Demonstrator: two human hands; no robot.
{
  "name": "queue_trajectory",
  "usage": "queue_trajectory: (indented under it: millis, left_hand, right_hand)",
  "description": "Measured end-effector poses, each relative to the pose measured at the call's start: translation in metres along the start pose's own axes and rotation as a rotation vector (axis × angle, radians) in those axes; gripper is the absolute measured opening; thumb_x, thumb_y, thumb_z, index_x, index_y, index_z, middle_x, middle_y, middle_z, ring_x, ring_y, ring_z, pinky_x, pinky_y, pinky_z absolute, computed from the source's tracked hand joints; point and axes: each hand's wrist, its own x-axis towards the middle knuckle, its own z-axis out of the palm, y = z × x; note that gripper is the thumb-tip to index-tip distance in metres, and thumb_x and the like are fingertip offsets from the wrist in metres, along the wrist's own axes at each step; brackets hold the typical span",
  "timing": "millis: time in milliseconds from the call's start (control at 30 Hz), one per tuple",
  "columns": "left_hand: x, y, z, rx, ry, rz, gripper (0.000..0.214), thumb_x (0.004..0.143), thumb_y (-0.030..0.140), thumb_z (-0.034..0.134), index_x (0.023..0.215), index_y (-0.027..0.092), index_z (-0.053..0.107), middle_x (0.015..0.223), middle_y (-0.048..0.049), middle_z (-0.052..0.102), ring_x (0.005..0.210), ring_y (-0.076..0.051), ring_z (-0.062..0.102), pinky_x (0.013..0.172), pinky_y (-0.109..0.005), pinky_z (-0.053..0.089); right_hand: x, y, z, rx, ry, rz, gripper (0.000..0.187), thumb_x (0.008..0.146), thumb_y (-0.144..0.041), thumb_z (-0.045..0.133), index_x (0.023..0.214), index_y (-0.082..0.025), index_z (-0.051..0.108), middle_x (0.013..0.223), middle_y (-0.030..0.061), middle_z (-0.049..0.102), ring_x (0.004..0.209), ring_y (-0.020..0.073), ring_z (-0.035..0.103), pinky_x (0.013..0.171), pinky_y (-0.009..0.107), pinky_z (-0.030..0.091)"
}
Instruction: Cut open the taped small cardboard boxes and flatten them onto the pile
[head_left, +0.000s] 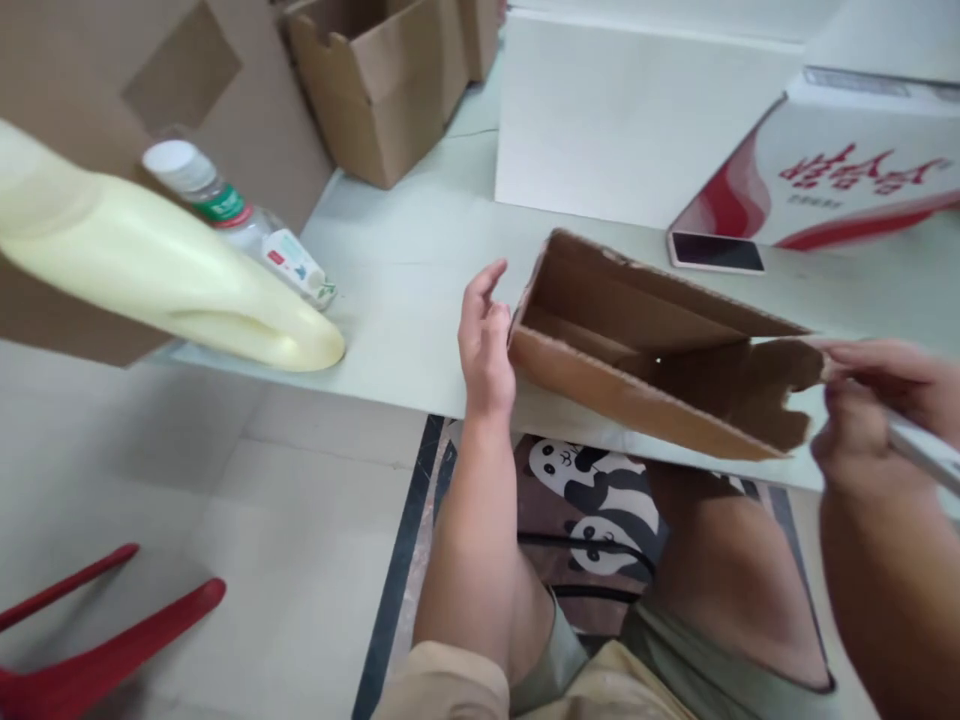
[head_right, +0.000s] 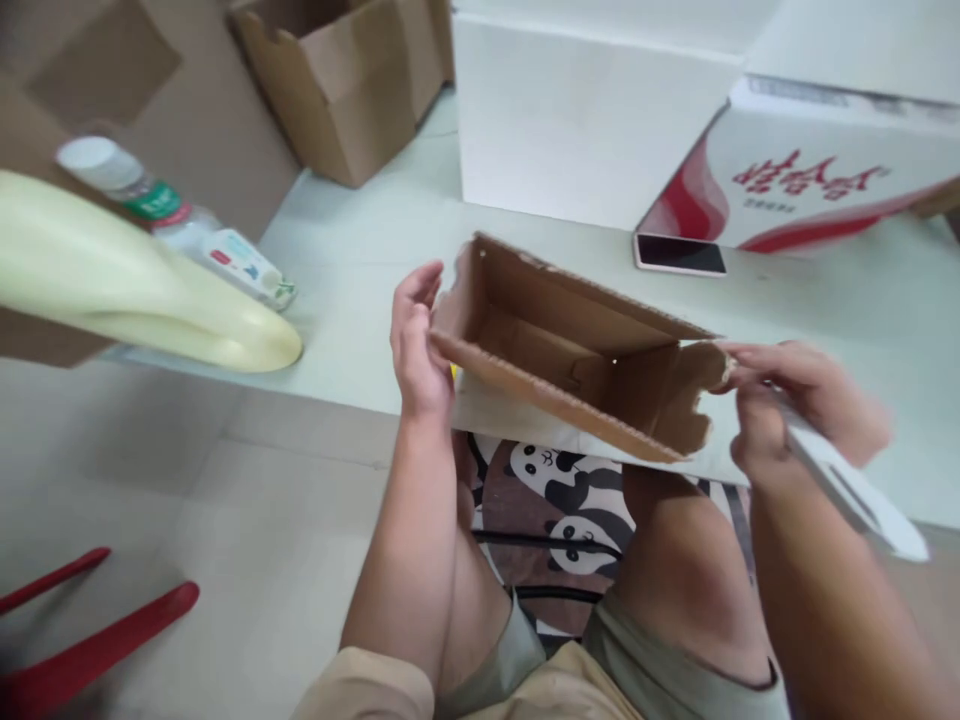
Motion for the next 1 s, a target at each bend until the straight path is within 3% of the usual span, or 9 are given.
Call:
queue_trajectory:
  millis: [100,233,333,500,633,767,833,900,1000]
  left_hand:
    - [-0.005,-0.006,0.021,-0.104,-0.259,0.009,0.054,0.093,0.071,0.045,0.122,0.032,0.067,0.134,-0.0032,0.066,0.137,-0.029,0.055,0.117,-0.045,0.043]
    - [-0.012,-0.015,0.045,-0.123,-0.405,0.05,0.056,0.092,0.075,0.044,0.127,0.038,0.067,0.141,0.0014,0.063,0.144,-0.032,0.05,0.122,-0.05,0.039]
    - [-0.016,-0.017,0.055,-0.056,-0.477,0.094,0.056,0.091,0.075,0.046,0.126,0.039,0.07,0.14,0.0011,0.064,0.144,-0.031,0.05,0.124,-0.05,0.037]
    - [-0.022,-0.013,0.063,0.154,-0.449,-0.011,0.056,0.088,0.074,0.052,0.089,0.026,0.081,0.13,-0.0065,0.07,0.135,-0.032,0.058,0.119,-0.053,0.044]
    - [-0.023,-0.013,0.066,0.183,-0.399,-0.053,0.049,0.086,0.07,0.06,0.091,0.025,0.079,0.125,-0.0067,0.071,0.129,-0.03,0.062,0.116,-0.049,0.046]
    - [-0.023,-0.015,0.065,0.184,-0.393,-0.036,0.048,0.084,0.065,0.068,0.11,0.025,0.073,0.128,-0.0071,0.07,0.129,-0.029,0.062,0.116,-0.046,0.045]
    - [-0.023,-0.015,0.064,0.164,-0.414,-0.02,0.053,0.083,0.064,0.069,0.121,0.027,0.068,0.133,-0.0074,0.067,0.134,-0.03,0.059,0.117,-0.046,0.044]
    - [-0.023,-0.014,0.063,0.154,-0.442,-0.027,0.061,0.081,0.067,0.07,0.128,0.029,0.063,0.141,-0.008,0.062,0.138,-0.032,0.055,0.118,-0.048,0.043]
    - [-0.023,-0.011,0.061,0.164,-0.453,-0.072,0.072,0.077,0.071,0.072,0.135,0.031,0.057,0.152,-0.0089,0.052,0.144,-0.036,0.048,0.117,-0.051,0.043]
  right_hand:
    - [-0.03,0.002,-0.008,0.102,0.052,-0.003,0.032,0.082,-0.029,0.063,0.11,-0.034,0.076,0.096,0.0053,0.078,0.064,0.02,0.072,0.055,0.035,0.055]
    - [-0.048,-0.001,-0.013,0.12,0.016,-0.034,0.03,0.09,-0.023,0.06,0.112,-0.034,0.078,0.117,0.0051,0.076,0.105,0.0254,0.073,0.091,0.048,0.059]
    - [-0.053,0.0,-0.02,0.108,-0.031,0.004,0.026,0.092,-0.024,0.059,0.107,-0.03,0.079,0.121,0.0054,0.075,0.116,0.0275,0.07,0.101,0.052,0.055]
    - [-0.053,-0.002,-0.035,0.185,-0.125,0.119,0.029,0.098,-0.034,0.051,0.112,-0.035,0.076,0.128,0.0037,0.072,0.125,0.0277,0.066,0.11,0.052,0.052]
    - [-0.055,-0.008,-0.039,0.259,0.103,0.189,0.033,0.097,-0.044,0.053,0.127,-0.046,0.067,0.091,0.0027,0.075,0.088,0.0235,0.074,0.086,0.047,0.06]
    - [-0.057,-0.005,-0.037,0.173,0.262,0.241,0.034,0.092,-0.05,0.058,0.125,-0.046,0.067,0.067,0.0005,0.056,0.054,0.0158,0.055,0.055,0.035,0.049]
    - [-0.057,0.001,-0.037,0.095,0.188,0.253,0.043,0.091,-0.05,0.058,0.133,-0.044,0.06,0.092,0.0043,0.064,0.066,0.0174,0.062,0.064,0.039,0.054]
    - [-0.055,0.006,-0.037,0.044,0.04,0.252,0.058,0.089,-0.043,0.058,0.146,-0.043,0.047,0.134,0.0088,0.058,0.099,0.0245,0.069,0.085,0.048,0.057]
    - [-0.052,0.007,-0.036,0.085,-0.113,0.289,0.071,0.086,-0.026,0.056,0.152,-0.044,0.038,0.155,0.0057,0.048,0.138,0.0298,0.055,0.106,0.055,0.05]
